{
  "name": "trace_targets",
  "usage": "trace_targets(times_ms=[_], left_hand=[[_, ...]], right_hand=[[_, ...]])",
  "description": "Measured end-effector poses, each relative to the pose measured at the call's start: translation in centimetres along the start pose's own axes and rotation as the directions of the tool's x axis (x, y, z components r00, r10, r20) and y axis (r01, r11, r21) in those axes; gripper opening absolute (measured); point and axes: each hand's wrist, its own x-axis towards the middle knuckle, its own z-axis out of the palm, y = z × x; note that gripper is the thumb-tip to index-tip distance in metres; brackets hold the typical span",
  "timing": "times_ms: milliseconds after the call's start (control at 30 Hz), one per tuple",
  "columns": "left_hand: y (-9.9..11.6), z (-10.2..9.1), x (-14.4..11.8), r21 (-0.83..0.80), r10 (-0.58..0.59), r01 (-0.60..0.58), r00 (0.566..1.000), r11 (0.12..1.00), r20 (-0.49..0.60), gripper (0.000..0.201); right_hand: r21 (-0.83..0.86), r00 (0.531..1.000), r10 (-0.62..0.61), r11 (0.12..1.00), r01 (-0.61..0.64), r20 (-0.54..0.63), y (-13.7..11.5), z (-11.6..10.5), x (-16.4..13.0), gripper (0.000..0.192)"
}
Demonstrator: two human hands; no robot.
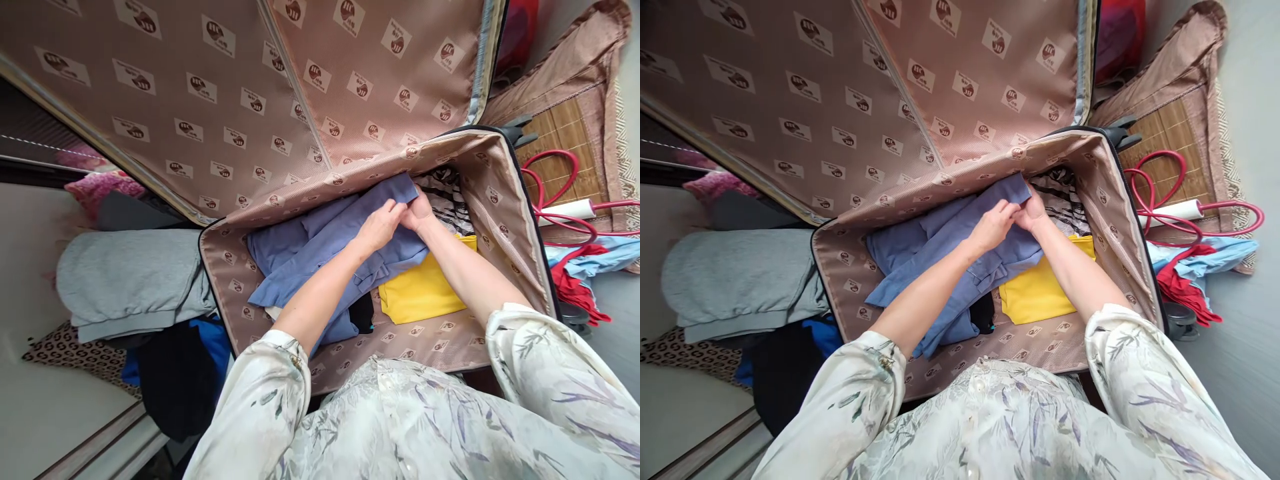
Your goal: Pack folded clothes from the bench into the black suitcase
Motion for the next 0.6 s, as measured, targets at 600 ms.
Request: trace_targets(times_ms=[600], left_hand=[[-9.7,1.0,-15.5,0.014,-0.448,0.464,0.862,0.885,-0.238,0.04]], right_hand=[[-0.572,0.936,-0.286,0.811,0.123,-0.204,1.4,-4.1,1.0,0.045]])
